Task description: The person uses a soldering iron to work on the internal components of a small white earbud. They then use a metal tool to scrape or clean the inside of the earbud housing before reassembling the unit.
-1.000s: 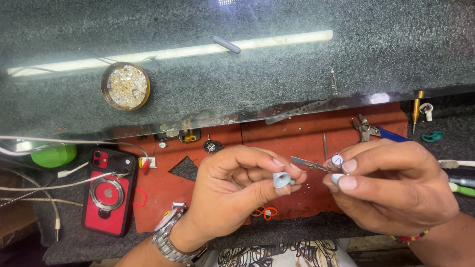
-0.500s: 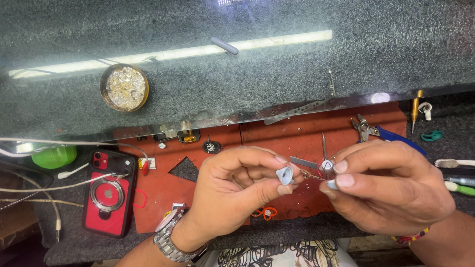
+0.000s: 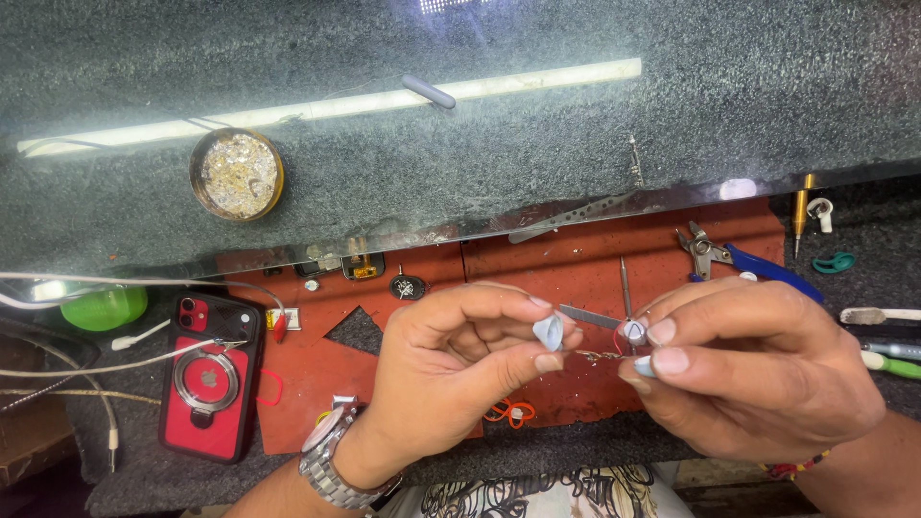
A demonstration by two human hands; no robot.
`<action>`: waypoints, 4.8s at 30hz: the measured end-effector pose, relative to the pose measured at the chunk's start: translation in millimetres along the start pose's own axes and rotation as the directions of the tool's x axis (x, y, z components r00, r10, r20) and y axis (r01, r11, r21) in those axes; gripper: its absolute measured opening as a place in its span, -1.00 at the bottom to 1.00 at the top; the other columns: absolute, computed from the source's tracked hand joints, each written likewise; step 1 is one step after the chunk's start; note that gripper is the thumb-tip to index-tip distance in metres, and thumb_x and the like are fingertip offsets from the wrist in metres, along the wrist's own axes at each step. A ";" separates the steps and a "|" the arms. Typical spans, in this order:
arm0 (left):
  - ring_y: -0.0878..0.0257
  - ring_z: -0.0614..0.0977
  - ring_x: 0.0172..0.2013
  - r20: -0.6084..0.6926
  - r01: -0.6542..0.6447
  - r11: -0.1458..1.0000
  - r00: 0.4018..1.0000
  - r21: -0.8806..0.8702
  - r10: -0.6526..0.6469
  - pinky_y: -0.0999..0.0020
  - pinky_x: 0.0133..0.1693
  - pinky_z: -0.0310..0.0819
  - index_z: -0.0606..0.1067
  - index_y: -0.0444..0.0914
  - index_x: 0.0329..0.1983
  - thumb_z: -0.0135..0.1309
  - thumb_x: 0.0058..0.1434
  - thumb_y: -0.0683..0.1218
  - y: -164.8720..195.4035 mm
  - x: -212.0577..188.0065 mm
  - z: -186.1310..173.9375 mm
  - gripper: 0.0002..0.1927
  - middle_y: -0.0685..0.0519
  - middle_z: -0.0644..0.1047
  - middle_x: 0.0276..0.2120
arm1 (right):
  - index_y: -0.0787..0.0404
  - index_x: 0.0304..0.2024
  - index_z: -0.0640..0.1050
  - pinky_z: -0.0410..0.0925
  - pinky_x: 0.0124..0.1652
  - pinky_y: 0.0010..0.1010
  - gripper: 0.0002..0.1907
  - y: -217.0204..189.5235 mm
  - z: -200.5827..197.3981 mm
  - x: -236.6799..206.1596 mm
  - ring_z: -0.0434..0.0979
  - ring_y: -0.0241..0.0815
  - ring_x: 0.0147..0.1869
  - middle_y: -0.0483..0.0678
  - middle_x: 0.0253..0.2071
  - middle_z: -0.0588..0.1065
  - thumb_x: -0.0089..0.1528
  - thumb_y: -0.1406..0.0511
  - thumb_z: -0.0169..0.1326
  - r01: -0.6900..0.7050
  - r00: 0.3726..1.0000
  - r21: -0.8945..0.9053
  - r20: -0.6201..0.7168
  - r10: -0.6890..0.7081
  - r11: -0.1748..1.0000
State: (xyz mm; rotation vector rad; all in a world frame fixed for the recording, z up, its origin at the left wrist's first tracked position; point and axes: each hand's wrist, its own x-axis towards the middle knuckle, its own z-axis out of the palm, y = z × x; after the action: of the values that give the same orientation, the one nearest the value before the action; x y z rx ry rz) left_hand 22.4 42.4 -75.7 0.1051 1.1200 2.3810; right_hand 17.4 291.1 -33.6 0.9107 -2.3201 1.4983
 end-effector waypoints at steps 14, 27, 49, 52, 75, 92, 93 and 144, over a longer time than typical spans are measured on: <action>0.21 0.67 0.02 -0.034 -0.138 0.962 0.988 0.235 0.150 0.29 0.11 0.68 0.52 -0.44 0.03 0.24 0.26 -0.43 2.3 -1.3 5.6 -0.71 -0.12 0.53 0.04 | 0.27 -0.12 0.54 0.52 -0.31 -0.53 -0.62 5.2 6.0 1.4 0.62 -0.26 -0.24 0.08 -0.21 0.51 0.05 0.46 0.37 -0.073 0.995 -0.099 -0.068 0.066 0.992; 0.23 0.69 0.00 -0.036 -0.153 0.961 0.986 0.231 0.166 0.31 0.09 0.70 0.51 -0.42 0.04 0.23 0.26 -0.43 3.9 -1.5 5.8 -0.69 -0.11 0.50 0.07 | 0.29 -0.15 0.54 0.55 -0.29 -0.55 -0.63 9.9 8.3 -2.2 0.62 -0.26 -0.23 0.09 -0.22 0.52 0.03 0.48 0.38 -0.152 0.984 -0.084 -0.105 0.143 0.985; 0.15 0.69 -0.01 -0.049 -0.143 0.982 0.987 0.119 0.150 0.25 0.08 0.70 0.47 -0.45 0.05 0.21 0.25 -0.47 3.9 1.7 5.2 -0.67 -0.19 0.47 0.12 | 0.30 -0.13 0.52 0.54 -0.26 -0.55 -0.62 13.8 3.6 -7.8 0.62 -0.24 -0.18 0.12 -0.18 0.53 0.05 0.43 0.38 -0.184 0.980 -0.071 -0.090 0.178 0.980; 0.13 0.69 0.02 -0.040 -0.148 0.987 0.988 0.070 0.151 0.22 0.10 0.69 0.46 -0.45 0.07 0.19 0.27 -0.47 3.8 2.2 4.1 -0.68 -0.20 0.47 0.14 | 0.31 -0.13 0.53 0.55 -0.28 -0.57 -0.63 14.9 4.7 -7.3 0.63 -0.25 -0.18 0.13 -0.16 0.53 0.06 0.43 0.36 -0.195 0.977 -0.029 -0.098 0.191 0.980; 0.07 0.62 0.18 -0.030 -0.089 0.995 0.995 0.034 0.090 0.19 0.22 0.60 0.45 -0.46 0.08 0.11 0.31 -0.48 -4.7 2.1 1.0 -0.70 -0.16 0.49 0.11 | 0.26 -0.15 0.55 0.51 -0.33 -0.56 -0.64 5.2 7.8 0.8 0.62 -0.26 -0.24 0.07 -0.24 0.52 0.04 0.43 0.39 -0.142 0.985 -0.088 -0.107 0.132 0.986; 0.06 0.63 0.16 -0.010 -0.031 0.999 0.999 -0.027 0.031 0.17 0.25 0.57 0.44 -0.47 0.10 0.09 0.32 -0.47 -7.7 3.2 0.7 -0.70 -0.14 0.49 0.10 | 0.27 -0.11 0.55 0.51 -0.30 -0.54 -0.63 7.9 12.8 -5.3 0.63 -0.26 -0.22 0.06 -0.20 0.54 0.07 0.42 0.39 -0.156 0.984 -0.018 -0.092 0.154 0.988; 0.06 0.63 0.17 -0.007 -0.030 0.999 1.000 -0.032 0.030 0.17 0.26 0.57 0.43 -0.47 0.10 0.09 0.33 -0.47 -7.9 3.3 0.7 -0.70 -0.14 0.49 0.09 | 0.28 -0.12 0.55 0.52 -0.31 -0.55 -0.63 7.9 12.3 -5.9 0.63 -0.26 -0.22 0.06 -0.19 0.54 0.07 0.42 0.38 -0.174 0.981 0.008 -0.091 0.174 0.985; 0.08 0.64 0.15 -0.019 -0.071 0.997 0.997 0.011 0.072 0.20 0.23 0.59 0.44 -0.45 0.10 0.10 0.34 -0.46 -6.6 4.4 2.3 -0.70 -0.11 0.48 0.07 | 0.25 -0.16 0.56 0.49 -0.32 -0.50 -0.66 0.8 11.6 9.7 0.62 -0.24 -0.26 0.03 -0.23 0.53 0.06 0.49 0.38 -0.116 0.993 -0.164 -0.039 0.111 0.980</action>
State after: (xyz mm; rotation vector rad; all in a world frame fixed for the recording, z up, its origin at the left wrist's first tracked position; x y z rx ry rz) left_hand 21.9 49.6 -79.8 0.1282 1.1560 2.4441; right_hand 11.0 277.4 -34.6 0.7197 -2.4693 1.3239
